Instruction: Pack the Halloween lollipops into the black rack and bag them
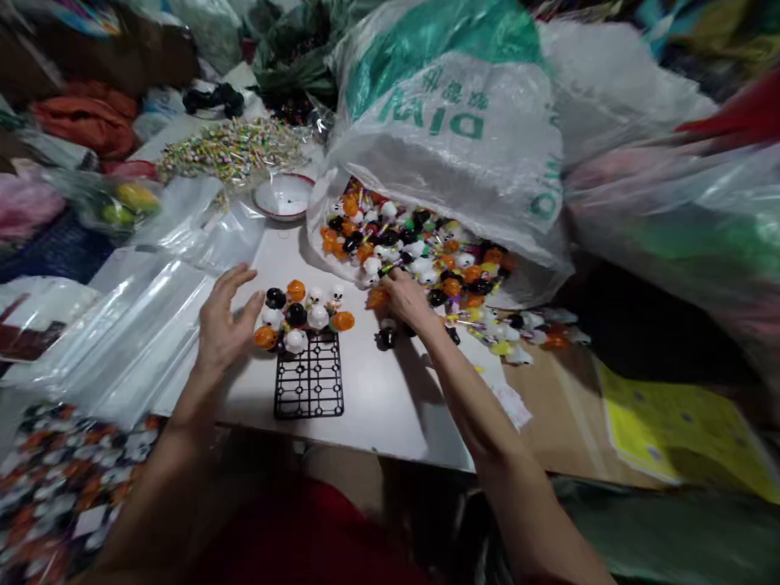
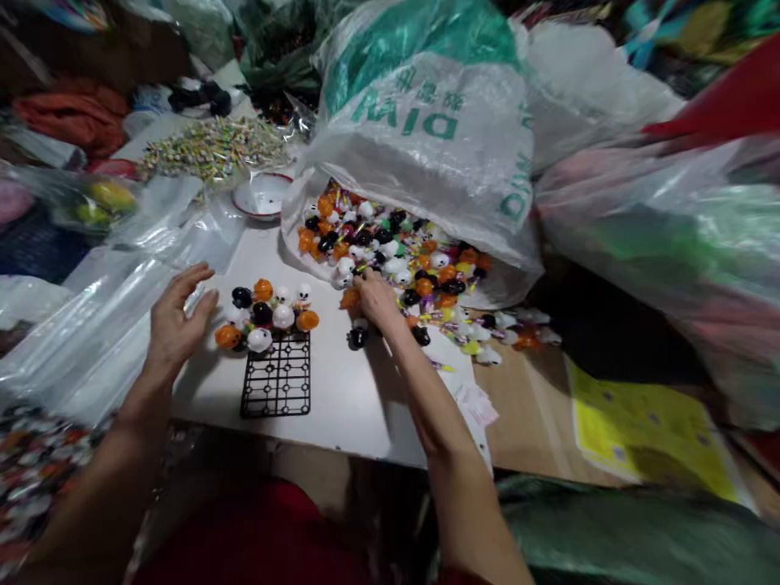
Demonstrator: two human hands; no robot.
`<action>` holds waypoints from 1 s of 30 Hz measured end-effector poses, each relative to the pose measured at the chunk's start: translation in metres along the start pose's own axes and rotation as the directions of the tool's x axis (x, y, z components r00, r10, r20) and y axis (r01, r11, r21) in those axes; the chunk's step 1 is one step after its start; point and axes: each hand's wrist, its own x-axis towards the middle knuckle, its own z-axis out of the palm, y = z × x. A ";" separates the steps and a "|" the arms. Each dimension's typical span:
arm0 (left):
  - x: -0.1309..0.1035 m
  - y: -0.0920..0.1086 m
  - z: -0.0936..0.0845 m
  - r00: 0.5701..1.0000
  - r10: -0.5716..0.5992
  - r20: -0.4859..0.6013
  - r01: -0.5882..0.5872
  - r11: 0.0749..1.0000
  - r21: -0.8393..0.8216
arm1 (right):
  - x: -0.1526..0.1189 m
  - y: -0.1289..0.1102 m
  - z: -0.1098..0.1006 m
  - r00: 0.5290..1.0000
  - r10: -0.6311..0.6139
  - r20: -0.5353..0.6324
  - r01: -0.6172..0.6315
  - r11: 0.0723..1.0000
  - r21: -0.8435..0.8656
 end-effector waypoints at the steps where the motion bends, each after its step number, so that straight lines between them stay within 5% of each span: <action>1: 0.005 0.006 0.005 0.998 0.054 0.041 -0.056 0.998 0.035 | -0.016 -0.005 0.000 0.998 -0.054 -0.022 0.055 0.998 0.041; 6: 0.031 0.031 0.032 0.917 0.118 0.381 -0.203 0.961 0.190 | -0.080 -0.037 0.002 0.972 -0.233 -0.031 0.235 0.962 0.138; 9: 0.039 0.040 0.043 0.817 0.023 0.577 -0.183 0.958 0.220 | -0.084 -0.051 0.003 0.979 -0.205 0.006 0.204 0.976 0.077; 11: 0.038 0.044 0.046 0.792 -0.007 0.610 -0.166 0.959 0.227 | -0.075 -0.051 0.004 0.984 -0.173 0.040 0.173 0.985 0.018; 16: 0.026 0.045 0.045 0.820 -0.014 0.572 -0.144 0.962 0.231 | -0.058 -0.045 0.009 0.946 -0.324 0.007 0.324 0.946 -0.027; 22: 0.032 0.031 0.033 0.849 0.012 0.529 -0.069 0.994 0.090 | -0.052 -0.065 0.017 0.909 -0.413 -0.050 0.413 0.910 -0.014; 26: 0.032 0.011 0.005 0.938 -0.031 0.346 0.052 0.997 -0.054 | -0.041 -0.054 0.015 0.925 -0.380 0.019 0.380 0.925 0.003; 30: 0.002 -0.015 -0.013 0.990 -0.103 0.098 0.117 0.982 -0.149 | -0.060 -0.030 0.007 0.880 -0.476 0.005 0.473 0.876 0.088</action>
